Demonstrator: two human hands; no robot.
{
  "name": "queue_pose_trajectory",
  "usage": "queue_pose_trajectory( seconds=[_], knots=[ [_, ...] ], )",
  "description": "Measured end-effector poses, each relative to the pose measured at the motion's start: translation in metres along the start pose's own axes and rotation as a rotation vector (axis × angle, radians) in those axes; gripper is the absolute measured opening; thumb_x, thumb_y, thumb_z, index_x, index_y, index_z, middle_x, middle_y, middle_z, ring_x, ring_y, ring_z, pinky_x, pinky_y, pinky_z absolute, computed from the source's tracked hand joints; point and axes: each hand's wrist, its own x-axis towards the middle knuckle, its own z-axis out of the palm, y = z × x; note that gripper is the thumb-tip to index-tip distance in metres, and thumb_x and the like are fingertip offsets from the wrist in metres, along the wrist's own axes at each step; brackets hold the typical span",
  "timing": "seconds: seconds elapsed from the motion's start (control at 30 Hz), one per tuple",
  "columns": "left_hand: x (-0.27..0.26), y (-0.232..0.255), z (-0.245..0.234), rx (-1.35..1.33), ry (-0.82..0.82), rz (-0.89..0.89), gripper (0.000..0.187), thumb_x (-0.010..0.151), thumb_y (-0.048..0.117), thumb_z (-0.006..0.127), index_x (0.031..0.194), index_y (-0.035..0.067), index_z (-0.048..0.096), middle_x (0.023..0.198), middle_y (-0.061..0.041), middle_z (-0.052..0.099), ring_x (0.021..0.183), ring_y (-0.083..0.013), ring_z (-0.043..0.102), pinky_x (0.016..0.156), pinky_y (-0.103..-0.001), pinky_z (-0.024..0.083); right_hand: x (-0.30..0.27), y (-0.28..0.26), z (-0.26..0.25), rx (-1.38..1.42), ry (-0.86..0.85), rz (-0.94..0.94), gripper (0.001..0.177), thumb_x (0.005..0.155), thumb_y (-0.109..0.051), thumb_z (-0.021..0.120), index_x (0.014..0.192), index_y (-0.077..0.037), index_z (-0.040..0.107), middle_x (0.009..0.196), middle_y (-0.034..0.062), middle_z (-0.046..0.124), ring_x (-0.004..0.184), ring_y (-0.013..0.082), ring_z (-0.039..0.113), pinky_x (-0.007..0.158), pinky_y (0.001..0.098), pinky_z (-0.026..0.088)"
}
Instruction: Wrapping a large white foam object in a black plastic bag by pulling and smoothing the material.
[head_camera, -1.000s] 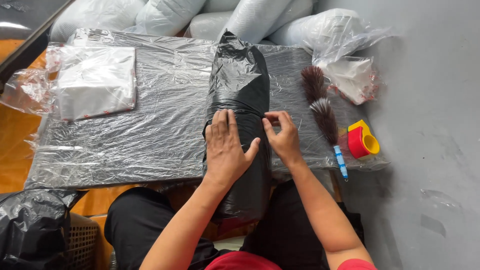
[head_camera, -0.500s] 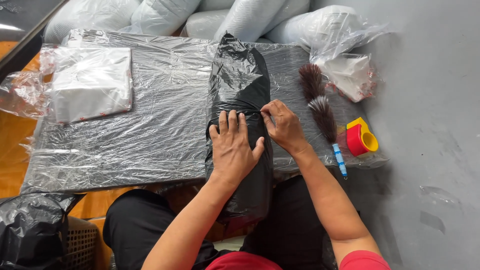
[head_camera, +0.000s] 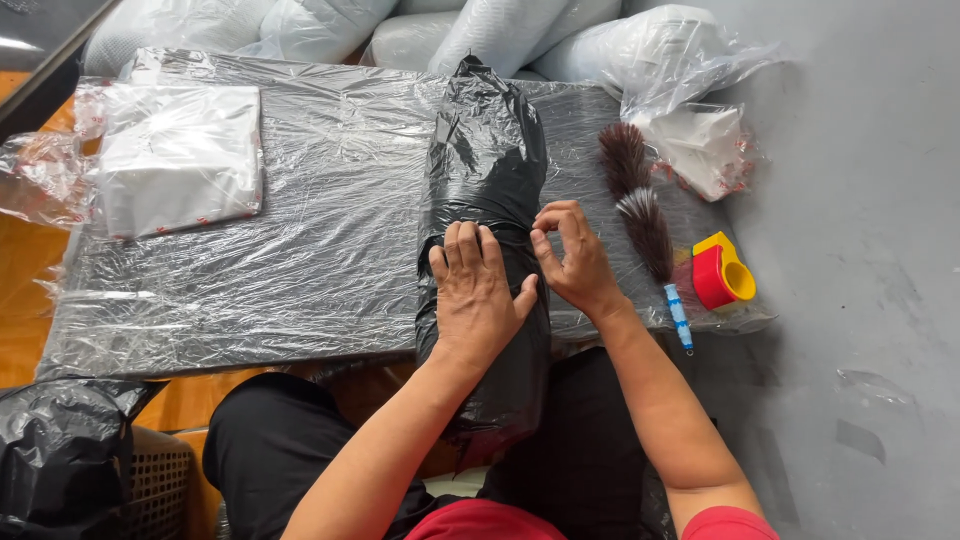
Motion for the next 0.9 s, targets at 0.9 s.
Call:
queue_pose_trajectory(
  seconds=[0.9],
  knots=[
    [-0.005, -0.001, -0.031, -0.025, -0.376, 0.021, 0.093, 0.082, 0.054, 0.048, 0.147, -0.012, 0.038, 0.148, -0.028, 0.042, 0.144, -0.0418, 0.03, 0.116, -0.05, 0.021, 0.02, -0.021, 0.012, -0.115, -0.058, -0.244, 0.003, 0.098, -0.01, 0.067, 0.099, -0.008, 0.069, 0.091, 0.0071, 0.063, 0.085, 0.0286, 0.065, 0.082, 0.0389, 0.052]
  ],
)
